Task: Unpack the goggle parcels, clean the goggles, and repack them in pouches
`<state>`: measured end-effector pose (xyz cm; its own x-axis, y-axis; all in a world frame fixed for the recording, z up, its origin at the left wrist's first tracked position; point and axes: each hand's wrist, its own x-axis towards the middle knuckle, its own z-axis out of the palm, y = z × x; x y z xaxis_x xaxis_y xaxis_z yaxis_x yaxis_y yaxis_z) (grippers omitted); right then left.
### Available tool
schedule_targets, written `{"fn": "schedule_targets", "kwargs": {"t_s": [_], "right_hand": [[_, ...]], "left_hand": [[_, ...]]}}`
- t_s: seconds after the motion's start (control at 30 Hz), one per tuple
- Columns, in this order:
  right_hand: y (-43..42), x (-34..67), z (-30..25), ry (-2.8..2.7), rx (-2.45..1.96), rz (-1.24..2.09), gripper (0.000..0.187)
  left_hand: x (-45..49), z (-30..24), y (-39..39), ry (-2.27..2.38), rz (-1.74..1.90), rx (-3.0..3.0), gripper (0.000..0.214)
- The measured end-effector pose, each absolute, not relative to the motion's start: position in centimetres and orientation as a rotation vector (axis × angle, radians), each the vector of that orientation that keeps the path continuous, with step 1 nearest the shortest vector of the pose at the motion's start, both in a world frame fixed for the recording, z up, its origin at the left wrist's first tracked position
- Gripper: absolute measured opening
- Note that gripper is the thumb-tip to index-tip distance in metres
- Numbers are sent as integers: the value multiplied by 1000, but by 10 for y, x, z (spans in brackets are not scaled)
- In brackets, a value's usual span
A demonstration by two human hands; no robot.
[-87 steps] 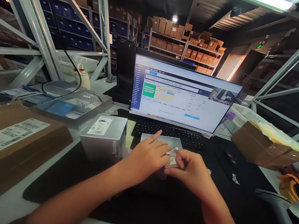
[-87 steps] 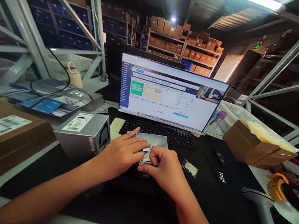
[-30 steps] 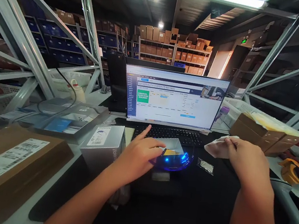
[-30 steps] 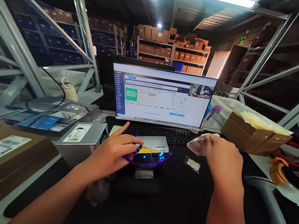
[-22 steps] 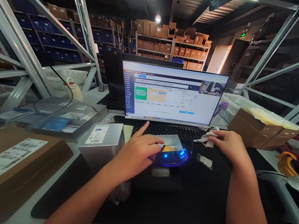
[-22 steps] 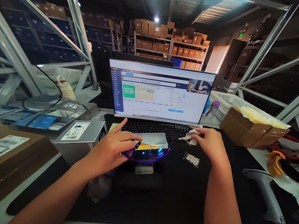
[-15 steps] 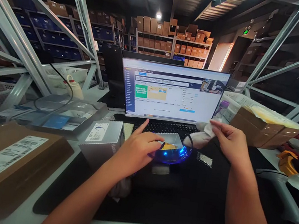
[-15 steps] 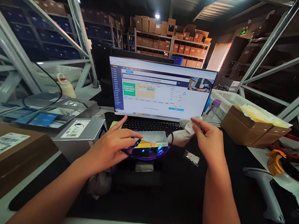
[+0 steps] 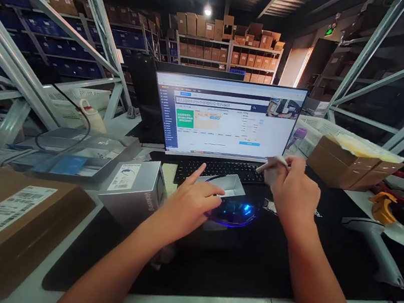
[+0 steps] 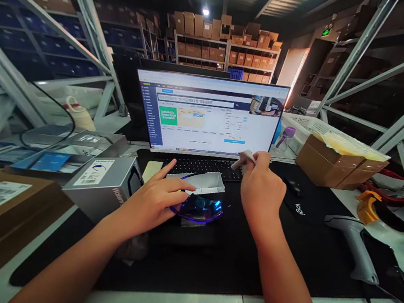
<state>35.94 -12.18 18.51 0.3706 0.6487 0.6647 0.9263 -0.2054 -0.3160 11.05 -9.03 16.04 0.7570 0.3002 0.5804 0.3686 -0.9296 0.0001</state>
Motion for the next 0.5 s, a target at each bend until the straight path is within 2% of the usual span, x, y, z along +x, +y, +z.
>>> {"fn": "schedule_targets", "kwargs": {"t_s": [0.07, 0.23, 0.37, 0.5], "right_hand": [[-133, 351, 188, -1430, -1765, -365, 24], [-160, 336, 197, -2276, -1151, 434, 8], [-152, 345, 201, -2368, -1064, 628, 28], [-137, 348, 192, -2326, -1089, 823, 8]], "left_hand": [[111, 159, -89, -540, -897, -2834, 22], [109, 159, -87, -631, -834, -2760, 25], [115, 157, -93, -584, -780, -2556, 22], [126, 153, -102, -483, -739, -2471, 24]]}}
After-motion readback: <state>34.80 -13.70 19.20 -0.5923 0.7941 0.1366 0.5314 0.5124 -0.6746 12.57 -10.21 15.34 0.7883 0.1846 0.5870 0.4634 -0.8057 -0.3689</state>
